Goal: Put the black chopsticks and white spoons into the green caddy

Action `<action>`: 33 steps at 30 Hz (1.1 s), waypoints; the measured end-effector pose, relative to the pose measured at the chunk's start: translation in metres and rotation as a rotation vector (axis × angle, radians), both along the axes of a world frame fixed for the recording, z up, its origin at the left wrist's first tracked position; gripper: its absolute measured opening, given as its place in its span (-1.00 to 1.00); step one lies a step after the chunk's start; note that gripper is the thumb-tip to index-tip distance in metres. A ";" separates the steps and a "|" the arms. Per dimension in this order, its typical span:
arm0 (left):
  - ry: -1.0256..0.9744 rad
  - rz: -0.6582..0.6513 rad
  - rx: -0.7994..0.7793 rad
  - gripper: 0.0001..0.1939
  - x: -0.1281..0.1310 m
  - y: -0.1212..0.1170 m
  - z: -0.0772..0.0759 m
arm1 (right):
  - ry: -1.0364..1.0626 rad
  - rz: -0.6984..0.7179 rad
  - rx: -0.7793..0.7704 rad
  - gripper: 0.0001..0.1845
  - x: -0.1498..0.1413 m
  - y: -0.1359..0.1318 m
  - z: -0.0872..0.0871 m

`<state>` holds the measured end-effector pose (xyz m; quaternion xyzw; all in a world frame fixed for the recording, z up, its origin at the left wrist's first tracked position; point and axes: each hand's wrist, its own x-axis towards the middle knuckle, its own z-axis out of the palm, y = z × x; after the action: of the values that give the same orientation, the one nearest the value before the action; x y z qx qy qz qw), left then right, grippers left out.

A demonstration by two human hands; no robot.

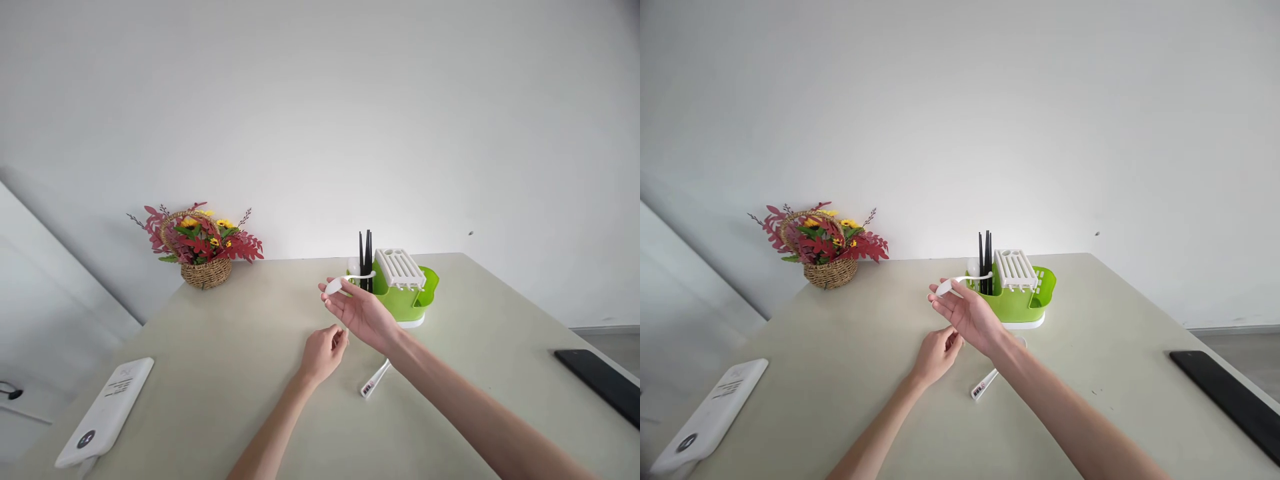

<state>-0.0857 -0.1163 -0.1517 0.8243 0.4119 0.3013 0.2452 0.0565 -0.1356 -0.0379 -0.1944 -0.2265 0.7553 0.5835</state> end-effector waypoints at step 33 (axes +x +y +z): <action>0.052 -0.007 0.004 -0.66 0.002 0.001 -0.002 | 0.323 -0.184 -0.208 -0.67 -0.006 0.037 -0.008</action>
<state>-0.0836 -0.1148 -0.1540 0.8339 0.4145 0.2797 0.2337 0.0510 -0.0986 -0.0455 -0.1500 -0.0322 0.7395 0.6554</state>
